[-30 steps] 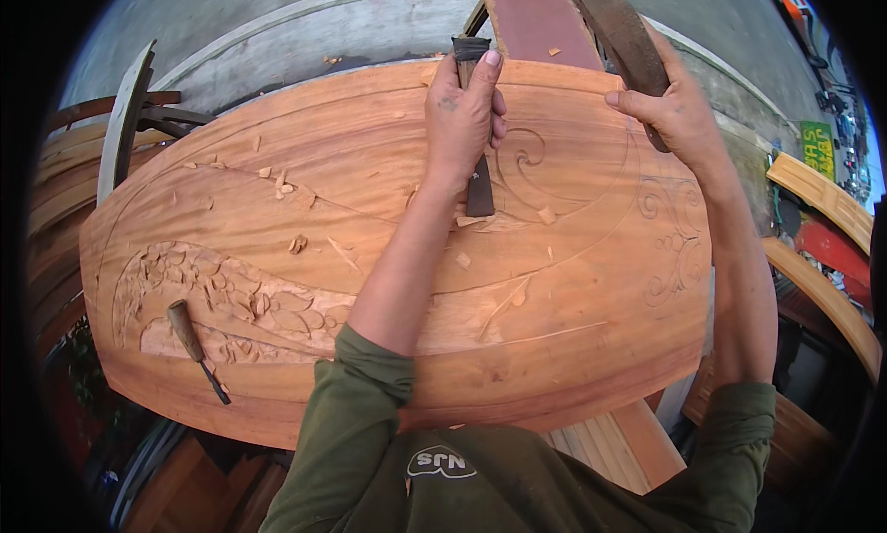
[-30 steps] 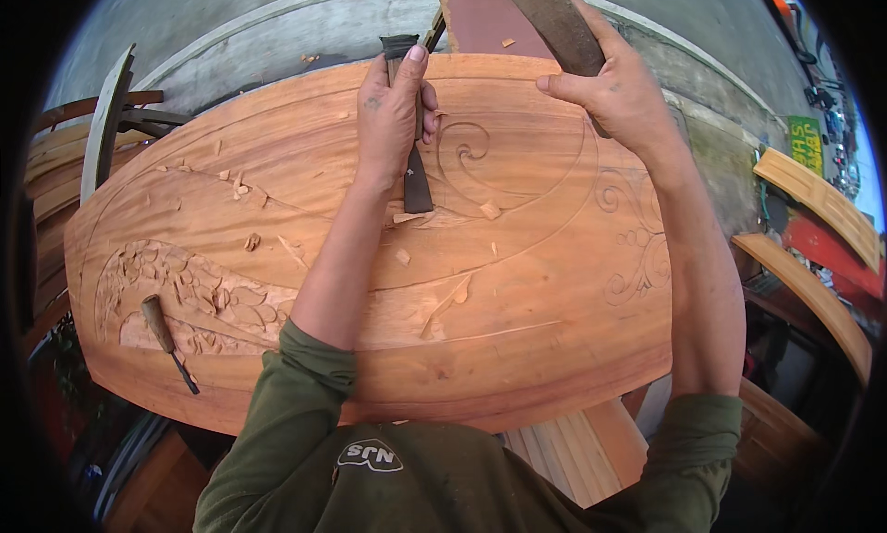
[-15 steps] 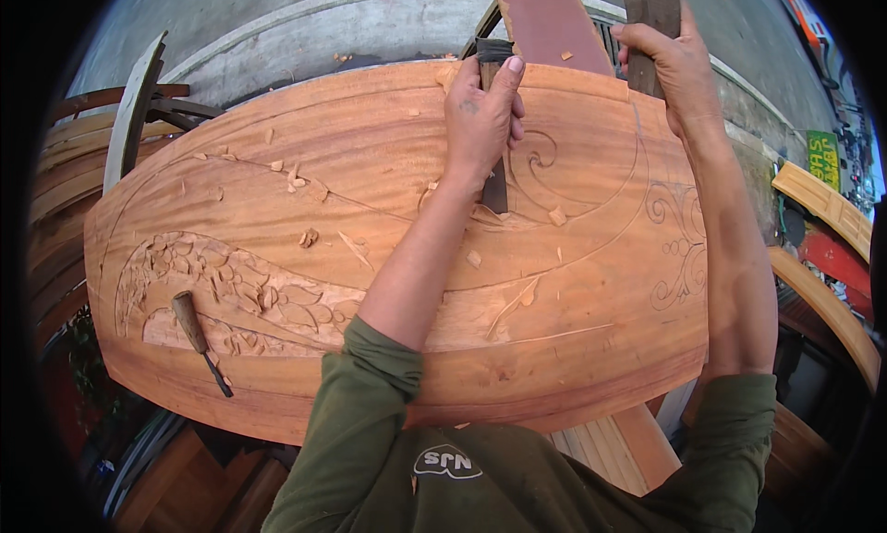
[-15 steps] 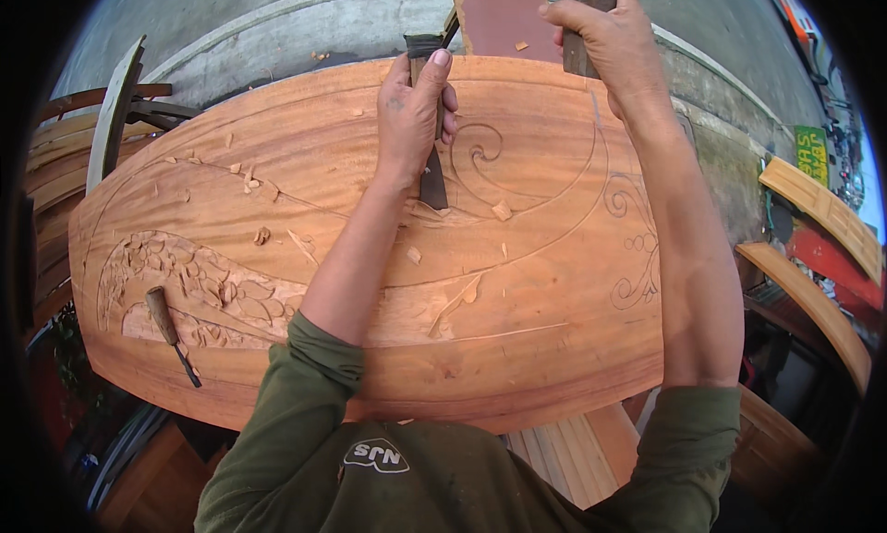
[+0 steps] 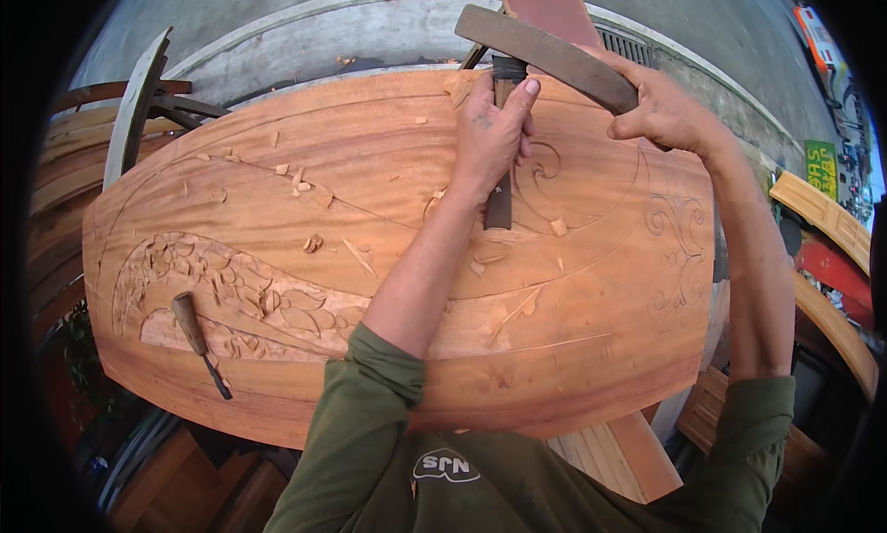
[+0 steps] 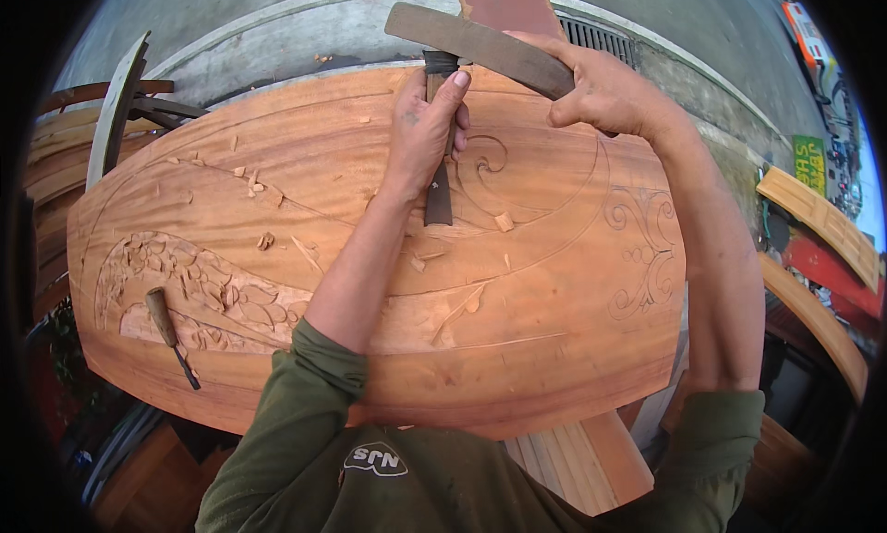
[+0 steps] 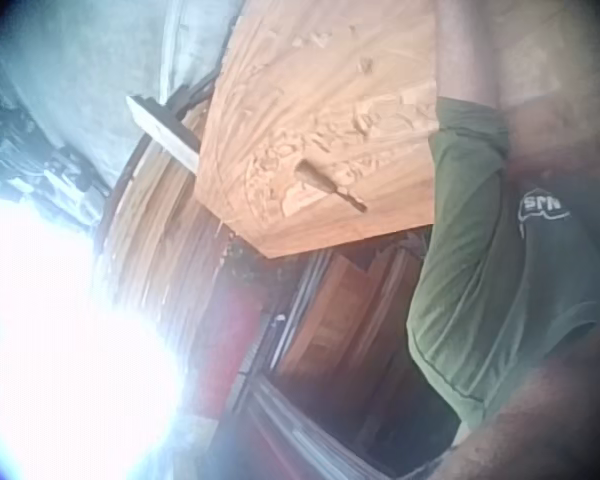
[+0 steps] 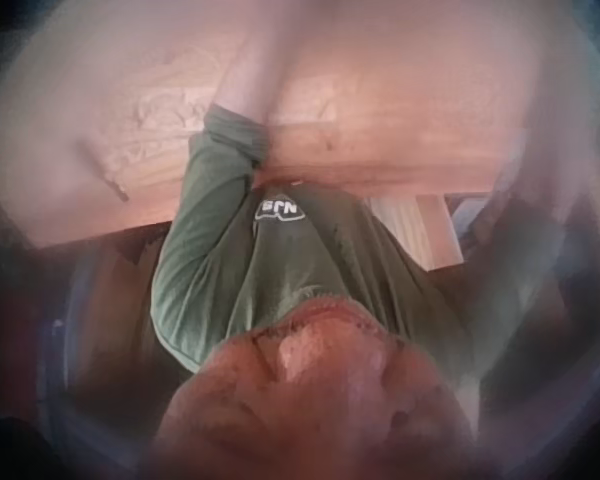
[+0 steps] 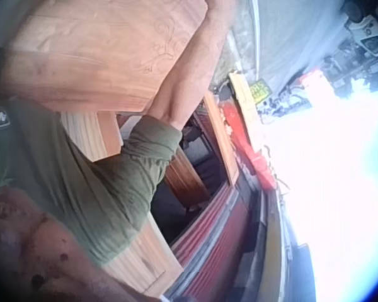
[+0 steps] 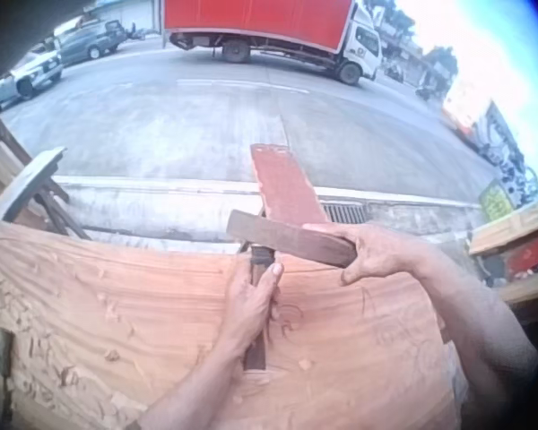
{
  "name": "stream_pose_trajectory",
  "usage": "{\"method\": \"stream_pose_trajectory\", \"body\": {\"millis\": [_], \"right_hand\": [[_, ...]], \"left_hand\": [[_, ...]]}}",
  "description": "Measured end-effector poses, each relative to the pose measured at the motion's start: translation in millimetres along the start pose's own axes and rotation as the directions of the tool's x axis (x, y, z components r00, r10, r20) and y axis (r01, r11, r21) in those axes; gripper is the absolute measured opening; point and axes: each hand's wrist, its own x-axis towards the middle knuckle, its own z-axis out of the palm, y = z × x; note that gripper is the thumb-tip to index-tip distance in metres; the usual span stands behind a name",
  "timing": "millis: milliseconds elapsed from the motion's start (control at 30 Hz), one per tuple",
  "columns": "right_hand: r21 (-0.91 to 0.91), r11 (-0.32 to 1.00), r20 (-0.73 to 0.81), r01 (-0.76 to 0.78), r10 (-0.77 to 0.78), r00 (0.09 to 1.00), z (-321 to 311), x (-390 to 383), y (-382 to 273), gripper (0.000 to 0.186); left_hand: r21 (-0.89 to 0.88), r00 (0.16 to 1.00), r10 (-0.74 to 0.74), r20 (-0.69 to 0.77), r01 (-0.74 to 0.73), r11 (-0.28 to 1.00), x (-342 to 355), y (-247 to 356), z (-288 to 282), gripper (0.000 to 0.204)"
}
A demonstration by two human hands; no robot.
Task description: The person carves decorative patterns into a wood panel using chisels and a wooden mallet.
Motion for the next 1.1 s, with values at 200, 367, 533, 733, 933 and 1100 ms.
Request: {"method": "stream_pose_trajectory", "body": {"millis": [200, 367, 533, 733, 933, 1100], "right_hand": [[0.343, 0.937, -0.525, 0.056, 0.142, 0.839, -3.9, 17.4, 7.2, 0.093], [0.031, 0.994, -0.020, -0.107, 0.107, 0.994, -15.8, 15.7, 5.5, 0.100], [0.236, 0.972, -0.537, -0.006, 0.136, 0.833, -21.9, 21.2, 8.6, 0.098], [0.042, 0.993, 0.017, -0.108, 0.107, 0.994, -1.6, 15.1, -10.1, 0.099], [0.307, 0.951, -0.531, 0.024, 0.151, 0.834, -8.3, 25.7, 13.4, 0.101], [-0.065, 0.996, 0.030, 0.056, -0.054, 0.998, -5.3, 14.9, 5.7, 0.099]], "left_hand": [[-0.005, 0.999, -0.042, 0.023, 0.042, 0.999, -1.2, -1.9, 5.3, 0.041], [-0.030, 0.998, -0.063, 0.003, 0.063, 0.998, -3.1, -4.2, -1.6, 0.040], [0.005, 0.998, -0.052, 0.021, 0.052, 0.999, -1.2, -6.9, 3.5, 0.039], [-0.031, 0.997, -0.069, 0.022, 0.070, 0.997, -3.8, -7.2, -1.1, 0.041], [-0.018, 0.997, -0.062, 0.040, 0.063, 0.998, -5.4, -5.3, 8.3, 0.042], [-0.036, 0.997, -0.065, 0.043, 0.067, 0.997, -5.5, -5.5, 4.5, 0.042]]}}
